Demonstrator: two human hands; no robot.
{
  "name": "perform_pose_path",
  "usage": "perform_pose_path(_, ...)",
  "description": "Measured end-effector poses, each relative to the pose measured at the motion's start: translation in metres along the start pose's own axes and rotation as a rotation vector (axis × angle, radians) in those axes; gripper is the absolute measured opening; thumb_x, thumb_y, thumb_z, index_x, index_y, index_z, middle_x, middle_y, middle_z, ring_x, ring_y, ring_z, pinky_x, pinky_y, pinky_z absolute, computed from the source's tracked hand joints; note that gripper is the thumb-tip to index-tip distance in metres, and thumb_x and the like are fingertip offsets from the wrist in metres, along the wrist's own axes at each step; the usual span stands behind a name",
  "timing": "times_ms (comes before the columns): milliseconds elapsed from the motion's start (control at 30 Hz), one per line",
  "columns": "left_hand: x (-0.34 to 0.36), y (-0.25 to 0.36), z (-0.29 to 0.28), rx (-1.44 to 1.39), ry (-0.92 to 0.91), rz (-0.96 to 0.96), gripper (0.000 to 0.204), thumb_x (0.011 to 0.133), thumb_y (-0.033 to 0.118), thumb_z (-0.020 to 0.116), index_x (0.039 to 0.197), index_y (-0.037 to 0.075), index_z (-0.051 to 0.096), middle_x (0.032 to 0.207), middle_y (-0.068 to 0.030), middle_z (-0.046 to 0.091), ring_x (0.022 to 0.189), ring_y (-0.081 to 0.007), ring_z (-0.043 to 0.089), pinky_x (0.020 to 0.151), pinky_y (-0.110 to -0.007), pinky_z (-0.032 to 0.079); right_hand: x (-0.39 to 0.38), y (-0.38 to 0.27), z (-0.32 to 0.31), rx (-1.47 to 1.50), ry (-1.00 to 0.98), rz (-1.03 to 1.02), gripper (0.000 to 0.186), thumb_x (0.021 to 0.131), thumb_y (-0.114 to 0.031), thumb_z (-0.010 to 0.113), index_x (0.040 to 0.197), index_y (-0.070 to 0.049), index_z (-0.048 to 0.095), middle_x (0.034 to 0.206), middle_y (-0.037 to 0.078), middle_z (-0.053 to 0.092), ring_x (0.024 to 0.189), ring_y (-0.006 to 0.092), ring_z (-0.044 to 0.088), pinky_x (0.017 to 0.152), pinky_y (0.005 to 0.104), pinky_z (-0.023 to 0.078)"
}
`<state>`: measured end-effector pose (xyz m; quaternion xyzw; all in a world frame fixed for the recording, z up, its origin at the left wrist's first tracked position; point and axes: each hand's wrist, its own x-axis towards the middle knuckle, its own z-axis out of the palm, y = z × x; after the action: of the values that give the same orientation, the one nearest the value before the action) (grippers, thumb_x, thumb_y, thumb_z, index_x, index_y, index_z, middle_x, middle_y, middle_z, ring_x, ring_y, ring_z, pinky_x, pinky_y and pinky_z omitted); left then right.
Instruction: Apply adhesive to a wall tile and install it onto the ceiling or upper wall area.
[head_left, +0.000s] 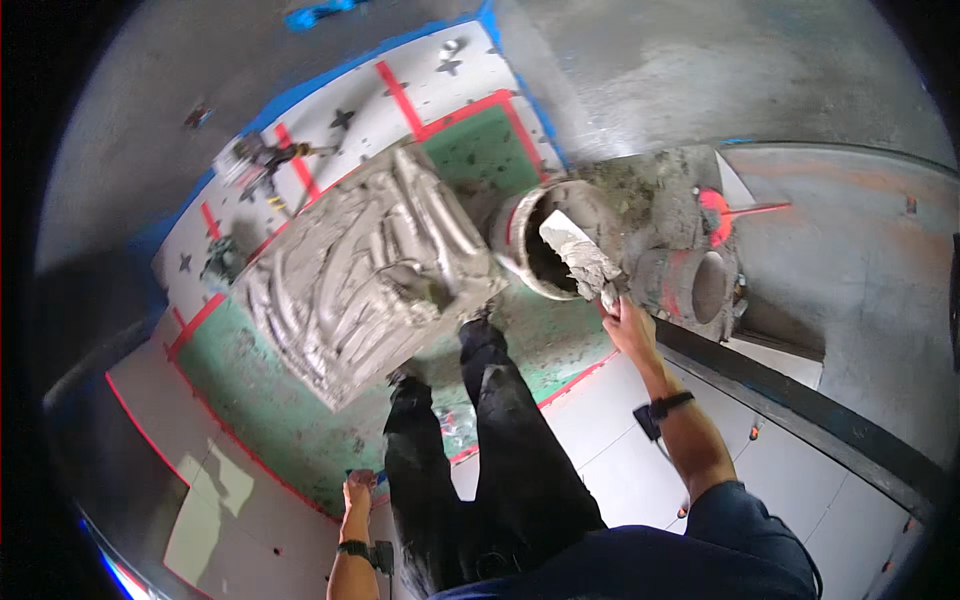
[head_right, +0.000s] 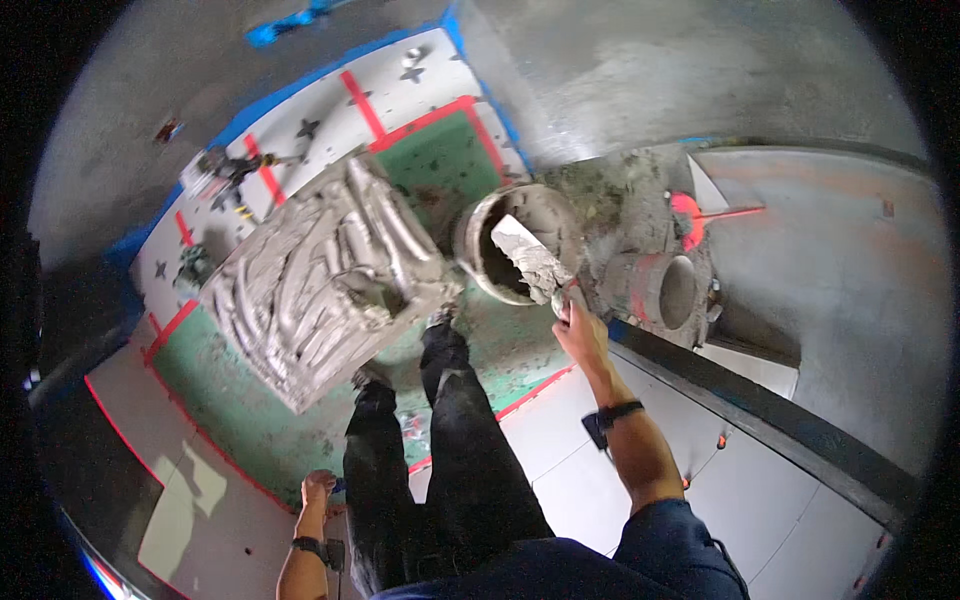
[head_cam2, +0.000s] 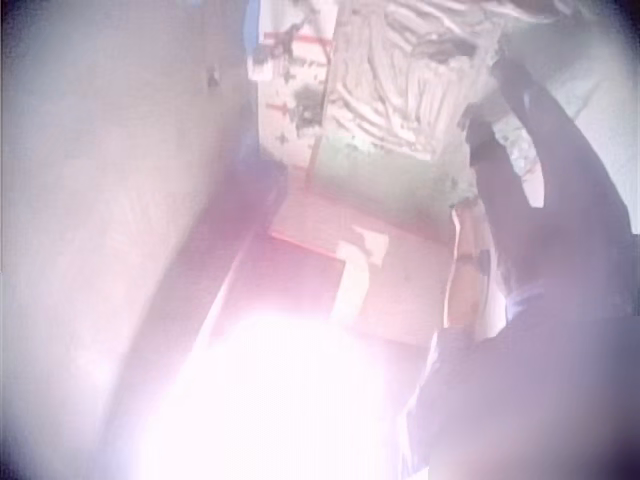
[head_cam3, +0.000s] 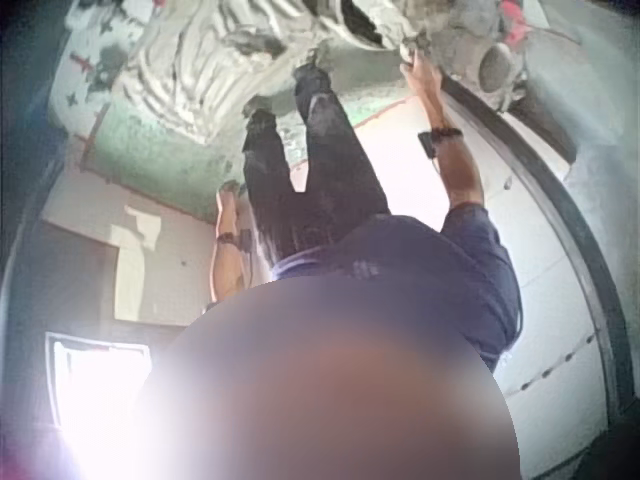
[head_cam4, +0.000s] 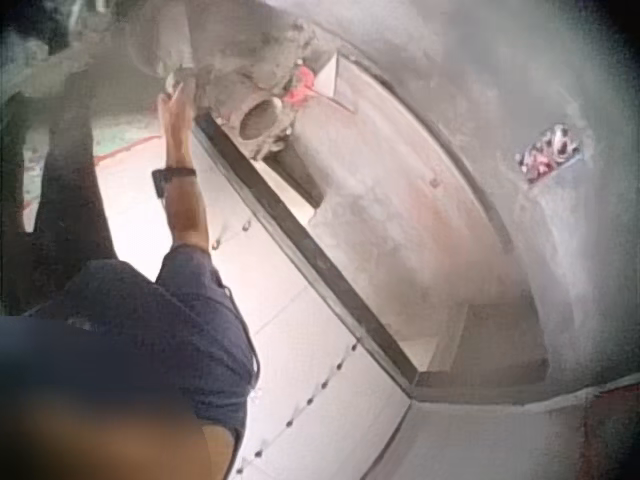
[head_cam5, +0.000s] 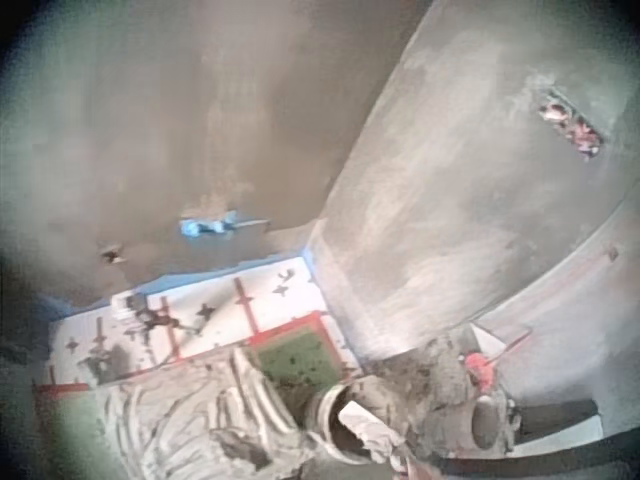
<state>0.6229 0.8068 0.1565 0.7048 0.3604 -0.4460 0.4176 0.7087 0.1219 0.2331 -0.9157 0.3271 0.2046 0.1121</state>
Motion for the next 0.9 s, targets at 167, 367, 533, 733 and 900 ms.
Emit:
perform_pose_path(167, 0.000, 0.115, 0.100, 0.223, -0.042, 0.191, 0.026, 0.092, 0.022, 0.058, 0.089, -0.002, 0.067, 0.078, -0.0037, 0.065, 0.067, -0.0137, 0.058, 0.061, -0.029, 0.046, 0.118, 0.068, 0.054, -0.062, -0.153, 0.116, 0.037, 0.075, -0.035, 0.064, 0.094, -0.004, 0.066, 0.094, 0.021, 0.068, 0.087, 0.0384, 0.066, 0.076, 0.0481, 0.052)
perform_pose_path(367, -0.015, 0.177, 0.191, 0.035, -0.218, 0.287, 0.019, 0.093, 0.016, 0.060, 0.097, -0.001, 0.067, 0.090, -0.0069, 0.068, 0.085, -0.0121, 0.061, 0.078, -0.027, 0.049, 0.208, 0.023, 0.129, 0.147, -0.196, 0.374, 0.046, 0.077, -0.043, 0.065, 0.101, -0.004, 0.070, 0.100, 0.024, 0.067, 0.096, 0.0414, 0.065, 0.083, 0.0487, 0.052)
perform_pose_path(533, -0.029, 0.196, 0.199, 0.180, -0.238, 0.215, 0.018, 0.092, 0.015, 0.060, 0.098, 0.000, 0.067, 0.090, -0.0069, 0.069, 0.082, -0.0133, 0.063, 0.077, -0.028, 0.050, 0.175, 0.025, 0.131, 0.294, -0.111, 0.260, 0.039, 0.080, -0.036, 0.061, 0.097, -0.001, 0.060, 0.096, 0.027, 0.066, 0.091, 0.0462, 0.063, 0.080, 0.0516, 0.051)
perform_pose_path(733, -0.013, 0.165, 0.156, 0.112, -0.246, 0.369, 0.025, 0.093, 0.024, 0.061, 0.094, 0.000, 0.067, 0.086, -0.0052, 0.067, 0.081, -0.0124, 0.060, 0.076, -0.027, 0.049, 0.106, 0.030, 0.074, 0.443, 0.019, 0.050, 0.030, 0.079, -0.028, 0.063, 0.091, -0.001, 0.057, 0.082, 0.025, 0.064, 0.078, 0.0465, 0.061, 0.069, 0.0516, 0.049)
perform_pose_path(900, -0.039, 0.213, 0.133, 0.317, -0.201, 0.222, 0.027, 0.092, 0.027, 0.061, 0.100, 0.002, 0.067, 0.082, -0.0052, 0.066, 0.076, -0.0113, 0.057, 0.073, -0.028, 0.048, 0.008, -0.012, -0.023, 0.558, -0.011, -0.207, 0.011, 0.082, -0.010, 0.062, 0.085, -0.003, 0.054, 0.058, 0.009, 0.050, 0.048, 0.0165, 0.049, 0.048, 0.0331, 0.039)
